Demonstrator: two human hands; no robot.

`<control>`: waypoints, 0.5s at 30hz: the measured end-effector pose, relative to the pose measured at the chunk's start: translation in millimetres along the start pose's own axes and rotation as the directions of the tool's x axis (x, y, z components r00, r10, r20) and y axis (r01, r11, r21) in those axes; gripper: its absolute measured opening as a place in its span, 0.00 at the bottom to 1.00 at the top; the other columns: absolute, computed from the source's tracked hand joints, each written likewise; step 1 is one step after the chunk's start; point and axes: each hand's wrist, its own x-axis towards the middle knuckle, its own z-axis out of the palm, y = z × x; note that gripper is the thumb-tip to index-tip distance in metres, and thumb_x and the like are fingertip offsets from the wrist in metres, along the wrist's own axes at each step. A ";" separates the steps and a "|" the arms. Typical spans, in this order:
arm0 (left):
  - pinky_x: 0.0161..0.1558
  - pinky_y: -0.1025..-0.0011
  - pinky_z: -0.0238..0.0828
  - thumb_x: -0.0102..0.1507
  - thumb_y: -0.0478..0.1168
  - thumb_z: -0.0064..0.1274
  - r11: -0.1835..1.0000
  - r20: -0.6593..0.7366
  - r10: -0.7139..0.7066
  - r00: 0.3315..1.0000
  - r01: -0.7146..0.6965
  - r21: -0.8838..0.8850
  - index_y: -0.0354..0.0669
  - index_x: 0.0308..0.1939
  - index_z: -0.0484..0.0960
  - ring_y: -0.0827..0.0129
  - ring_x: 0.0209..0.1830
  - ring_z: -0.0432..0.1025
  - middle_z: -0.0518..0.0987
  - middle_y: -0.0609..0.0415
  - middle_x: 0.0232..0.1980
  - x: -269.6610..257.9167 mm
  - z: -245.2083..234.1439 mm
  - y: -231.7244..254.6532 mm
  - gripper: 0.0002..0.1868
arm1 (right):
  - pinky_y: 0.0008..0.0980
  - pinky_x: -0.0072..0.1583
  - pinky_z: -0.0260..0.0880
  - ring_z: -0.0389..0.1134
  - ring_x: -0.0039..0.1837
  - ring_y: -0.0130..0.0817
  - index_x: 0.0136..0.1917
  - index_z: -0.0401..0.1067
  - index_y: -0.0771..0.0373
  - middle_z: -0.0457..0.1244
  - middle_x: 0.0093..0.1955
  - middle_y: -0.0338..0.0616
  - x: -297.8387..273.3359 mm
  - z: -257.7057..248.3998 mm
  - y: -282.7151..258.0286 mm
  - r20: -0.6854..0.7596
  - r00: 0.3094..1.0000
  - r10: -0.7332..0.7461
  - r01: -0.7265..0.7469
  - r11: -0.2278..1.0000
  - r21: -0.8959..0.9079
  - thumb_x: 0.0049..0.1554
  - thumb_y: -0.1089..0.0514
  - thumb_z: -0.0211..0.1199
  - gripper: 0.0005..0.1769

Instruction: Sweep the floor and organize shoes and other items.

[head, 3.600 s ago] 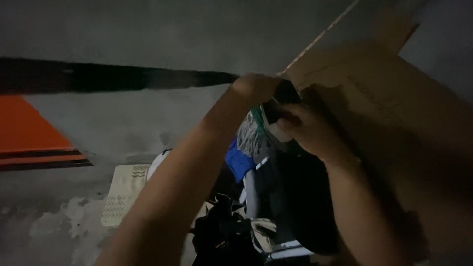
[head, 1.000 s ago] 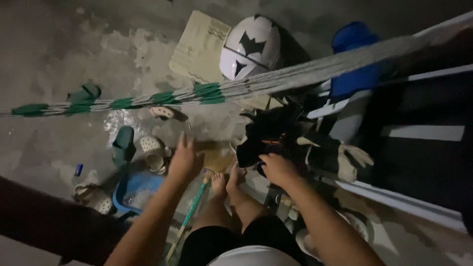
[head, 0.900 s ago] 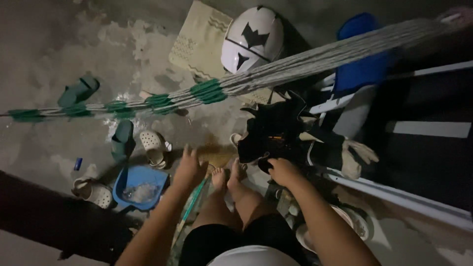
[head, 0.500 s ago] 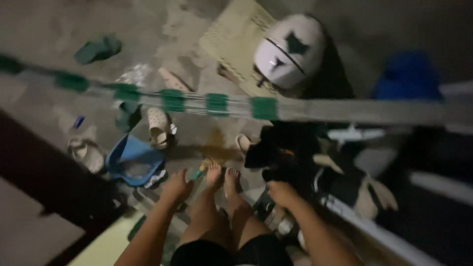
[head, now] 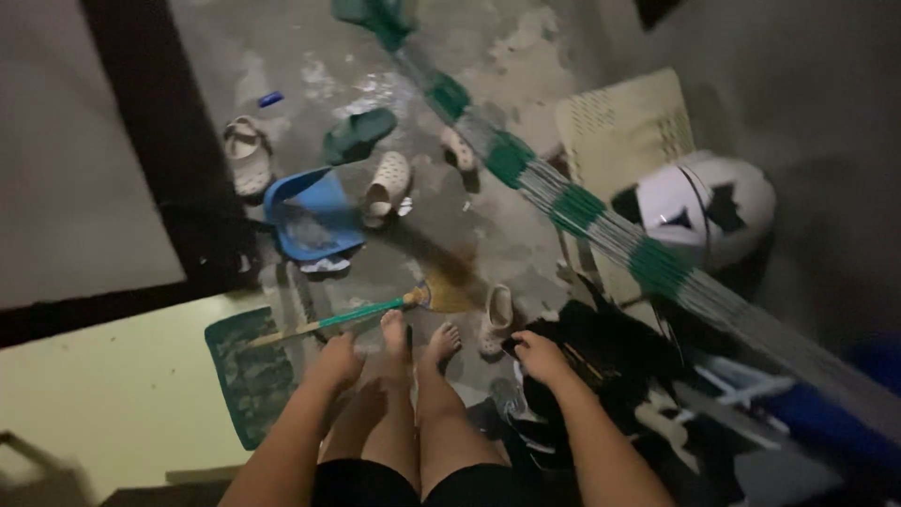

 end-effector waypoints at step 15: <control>0.69 0.56 0.66 0.64 0.49 0.54 0.928 -0.167 -0.243 0.956 0.179 -0.325 0.47 0.68 0.74 0.49 0.70 0.68 0.74 0.45 0.71 60.9 -6.6 -167.5 0.28 | 0.41 0.63 0.69 0.71 0.61 0.47 0.64 0.74 0.58 0.69 0.60 0.50 58.8 51.8 -239.0 0.131 0.941 -0.311 0.332 0.924 -0.189 0.59 0.54 0.59 0.20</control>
